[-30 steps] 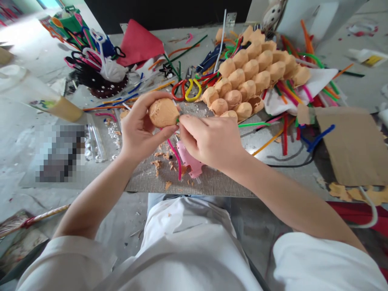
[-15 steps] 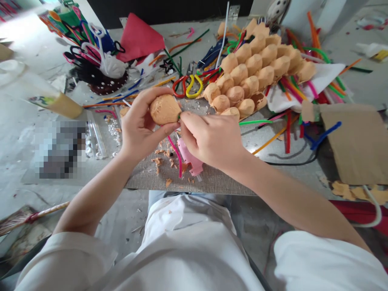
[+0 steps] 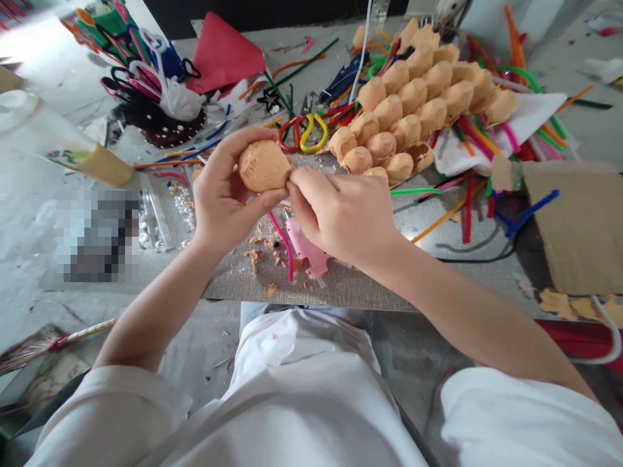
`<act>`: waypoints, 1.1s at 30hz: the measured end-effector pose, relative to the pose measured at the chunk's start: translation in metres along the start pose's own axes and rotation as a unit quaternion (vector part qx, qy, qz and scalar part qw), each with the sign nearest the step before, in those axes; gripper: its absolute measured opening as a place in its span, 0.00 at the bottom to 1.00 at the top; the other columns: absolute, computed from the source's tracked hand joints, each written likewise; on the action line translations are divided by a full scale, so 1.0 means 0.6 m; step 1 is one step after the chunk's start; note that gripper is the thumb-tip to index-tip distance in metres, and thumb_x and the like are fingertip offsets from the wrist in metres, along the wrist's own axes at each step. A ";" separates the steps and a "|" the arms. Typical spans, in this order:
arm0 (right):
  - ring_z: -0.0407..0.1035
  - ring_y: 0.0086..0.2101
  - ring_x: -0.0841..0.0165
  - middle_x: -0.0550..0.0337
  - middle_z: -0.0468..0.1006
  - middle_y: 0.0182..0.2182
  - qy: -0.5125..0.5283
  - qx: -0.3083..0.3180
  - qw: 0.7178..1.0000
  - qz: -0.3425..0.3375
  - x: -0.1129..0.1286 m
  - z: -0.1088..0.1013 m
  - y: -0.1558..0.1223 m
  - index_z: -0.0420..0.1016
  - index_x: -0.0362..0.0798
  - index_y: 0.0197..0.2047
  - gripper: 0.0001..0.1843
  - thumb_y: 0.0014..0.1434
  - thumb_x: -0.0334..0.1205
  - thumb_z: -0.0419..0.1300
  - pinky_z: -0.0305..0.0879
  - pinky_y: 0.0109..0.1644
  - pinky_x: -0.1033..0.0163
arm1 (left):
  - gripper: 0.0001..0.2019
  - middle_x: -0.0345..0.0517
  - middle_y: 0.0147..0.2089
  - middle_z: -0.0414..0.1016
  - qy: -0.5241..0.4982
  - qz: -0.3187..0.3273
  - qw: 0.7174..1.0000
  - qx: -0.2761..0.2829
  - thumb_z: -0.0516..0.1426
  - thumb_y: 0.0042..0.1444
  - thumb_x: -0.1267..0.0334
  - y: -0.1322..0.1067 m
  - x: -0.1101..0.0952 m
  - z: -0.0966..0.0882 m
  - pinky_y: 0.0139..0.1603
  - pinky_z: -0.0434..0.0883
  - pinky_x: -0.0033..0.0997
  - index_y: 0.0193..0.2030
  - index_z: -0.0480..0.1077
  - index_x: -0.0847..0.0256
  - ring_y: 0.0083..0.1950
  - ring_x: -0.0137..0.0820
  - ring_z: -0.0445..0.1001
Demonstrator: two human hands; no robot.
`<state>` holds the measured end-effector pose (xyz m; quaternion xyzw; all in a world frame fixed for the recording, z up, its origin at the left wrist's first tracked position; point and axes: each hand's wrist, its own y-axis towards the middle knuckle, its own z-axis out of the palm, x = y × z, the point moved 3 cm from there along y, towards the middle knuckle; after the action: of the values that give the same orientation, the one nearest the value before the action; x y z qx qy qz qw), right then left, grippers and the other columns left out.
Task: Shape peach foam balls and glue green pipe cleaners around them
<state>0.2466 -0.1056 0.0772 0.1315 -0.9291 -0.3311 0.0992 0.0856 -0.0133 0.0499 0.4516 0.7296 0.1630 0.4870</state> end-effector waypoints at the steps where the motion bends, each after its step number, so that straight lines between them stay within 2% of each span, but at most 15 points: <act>1: 0.68 0.23 0.69 0.59 0.75 0.22 0.005 -0.003 1.000 0.001 -0.002 -0.003 0.001 0.79 0.49 0.38 0.19 0.72 0.42 0.48 0.51 0.29 0.60 | 0.34 0.47 0.65 0.71 -0.007 -0.002 1.000 0.002 0.57 0.59 0.31 0.001 0.003 0.001 0.65 0.79 0.51 0.68 0.62 0.41 0.66 0.46 0.75; 3: 0.72 0.26 0.67 0.57 0.81 0.28 0.016 -0.014 1.000 -0.001 -0.008 -0.012 0.004 0.80 0.48 0.46 0.16 0.71 0.45 0.52 0.55 0.31 0.60 | 0.37 0.47 0.65 0.70 -0.004 -0.003 1.000 0.000 0.56 0.57 0.29 0.003 0.011 0.000 0.65 0.80 0.51 0.69 0.60 0.40 0.66 0.46 0.75; 5: 0.74 0.29 0.65 0.55 0.83 0.32 0.022 -0.011 1.000 0.000 -0.014 -0.018 0.006 0.79 0.47 0.49 0.17 0.70 0.47 0.53 0.59 0.33 0.59 | 0.39 0.47 0.64 0.69 0.013 -0.005 1.000 -0.010 0.57 0.55 0.27 0.004 0.022 -0.002 0.64 0.79 0.52 0.70 0.60 0.40 0.67 0.48 0.74; 9: 0.75 0.32 0.64 0.54 0.83 0.32 0.014 0.022 1.000 -0.002 -0.019 -0.021 0.009 0.79 0.49 0.44 0.18 0.73 0.44 0.48 0.61 0.36 0.58 | 0.39 0.50 0.63 0.70 -0.014 -0.031 0.999 -0.005 0.59 0.55 0.29 0.001 0.034 -0.001 0.58 0.82 0.44 0.69 0.62 0.42 0.64 0.47 0.75; 12: 0.77 0.35 0.64 0.56 0.83 0.34 0.002 0.004 1.000 -0.024 -0.017 -0.020 0.009 0.79 0.50 0.42 0.18 0.73 0.43 0.48 0.61 0.35 0.59 | 0.38 0.51 0.65 0.70 -0.059 -0.070 0.996 0.003 0.59 0.57 0.31 0.000 0.024 0.002 0.52 0.82 0.37 0.69 0.62 0.45 0.60 0.42 0.78; 15: 0.76 0.36 0.63 0.58 0.82 0.33 0.004 -0.001 0.999 -0.045 -0.018 -0.020 0.008 0.80 0.53 0.42 0.17 0.73 0.43 0.49 0.61 0.35 0.59 | 0.38 0.51 0.63 0.72 -0.075 -0.097 0.992 0.023 0.61 0.56 0.32 0.001 0.012 0.006 0.54 0.82 0.37 0.67 0.64 0.50 0.60 0.40 0.78; 18: 0.75 0.35 0.63 0.58 0.81 0.34 0.005 0.036 0.997 -0.070 -0.023 -0.025 0.010 0.80 0.55 0.41 0.16 0.73 0.45 0.51 0.58 0.34 0.58 | 0.38 0.51 0.61 0.74 -0.093 -0.110 0.988 0.055 0.62 0.55 0.33 0.005 0.014 0.007 0.56 0.81 0.38 0.65 0.67 0.54 0.60 0.39 0.78; 21: 0.74 0.34 0.64 0.59 0.82 0.35 -0.038 0.088 0.989 -0.112 -0.027 -0.036 0.018 0.80 0.55 0.40 0.17 0.73 0.44 0.51 0.54 0.32 0.56 | 0.36 0.51 0.58 0.76 -0.103 -0.129 0.982 0.096 0.66 0.53 0.37 0.007 0.025 0.005 0.56 0.80 0.37 0.63 0.70 0.56 0.57 0.38 0.79; 24: 0.74 0.35 0.62 0.60 0.81 0.34 -0.105 0.156 0.971 -0.149 -0.028 -0.047 0.034 0.79 0.55 0.39 0.17 0.73 0.43 0.49 0.50 0.29 0.55 | 0.35 0.50 0.55 0.78 -0.101 -0.144 0.975 0.135 0.71 0.48 0.44 0.008 0.031 0.000 0.54 0.80 0.35 0.60 0.73 0.59 0.55 0.37 0.80; 26: 0.75 0.38 0.60 0.60 0.80 0.33 -0.143 0.187 0.953 -0.188 -0.022 -0.056 0.048 0.78 0.56 0.40 0.16 0.72 0.39 0.49 0.52 0.30 0.55 | 0.34 0.50 0.53 0.79 -0.109 -0.156 0.970 0.152 0.73 0.45 0.48 0.008 0.031 -0.002 0.55 0.79 0.35 0.58 0.74 0.60 0.54 0.37 0.80; 28: 0.74 0.42 0.57 0.58 0.78 0.35 -0.168 0.211 0.928 -0.255 -0.011 -0.066 0.061 0.76 0.55 0.42 0.16 0.69 0.32 0.48 0.61 0.35 0.53 | 0.34 0.50 0.51 0.79 -0.138 -0.169 0.963 0.157 0.75 0.42 0.53 0.008 0.030 -0.003 0.58 0.78 0.37 0.55 0.74 0.61 0.55 0.39 0.79; 30: 0.74 0.49 0.52 0.55 0.75 0.35 -0.162 0.242 0.909 -0.298 -0.002 -0.074 0.074 0.76 0.55 0.39 0.19 0.66 0.27 0.47 0.68 0.47 0.46 | 0.33 0.48 0.48 0.79 -0.184 -0.186 0.951 0.163 0.77 0.38 0.56 0.007 0.031 0.000 0.61 0.78 0.41 0.52 0.74 0.61 0.57 0.42 0.79; 31: 0.73 0.52 0.51 0.56 0.72 0.33 -0.126 0.261 0.916 -0.278 -0.001 -0.077 0.081 0.75 0.54 0.35 0.19 0.65 0.26 0.47 0.68 0.55 0.40 | 0.33 0.47 0.47 0.79 -0.208 -0.196 0.944 0.165 0.78 0.36 0.57 0.007 0.031 0.002 0.61 0.78 0.43 0.50 0.74 0.61 0.58 0.44 0.79; 32: 0.72 0.55 0.50 0.56 0.69 0.30 -0.050 0.261 0.939 -0.219 -0.005 -0.081 0.091 0.73 0.54 0.30 0.19 0.65 0.27 0.49 0.66 0.62 0.37 | 0.33 0.45 0.46 0.78 -0.228 -0.206 0.937 0.168 0.78 0.35 0.57 0.006 0.031 0.004 0.61 0.79 0.45 0.49 0.74 0.61 0.58 0.45 0.80; 33: 0.72 0.58 0.51 0.57 0.67 0.28 0.054 0.251 0.958 -0.128 -0.015 -0.084 0.102 0.71 0.53 0.25 0.19 0.66 0.29 0.51 0.63 0.67 0.35 | 0.33 0.44 0.45 0.78 -0.243 -0.213 0.931 0.171 0.78 0.34 0.57 0.006 0.031 0.006 0.60 0.80 0.47 0.48 0.74 0.61 0.58 0.46 0.80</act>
<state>0.2581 -0.0871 0.1537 0.2875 -0.9510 -0.0900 0.0696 0.0882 0.0033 0.0403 0.3883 0.6844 -0.1866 0.5882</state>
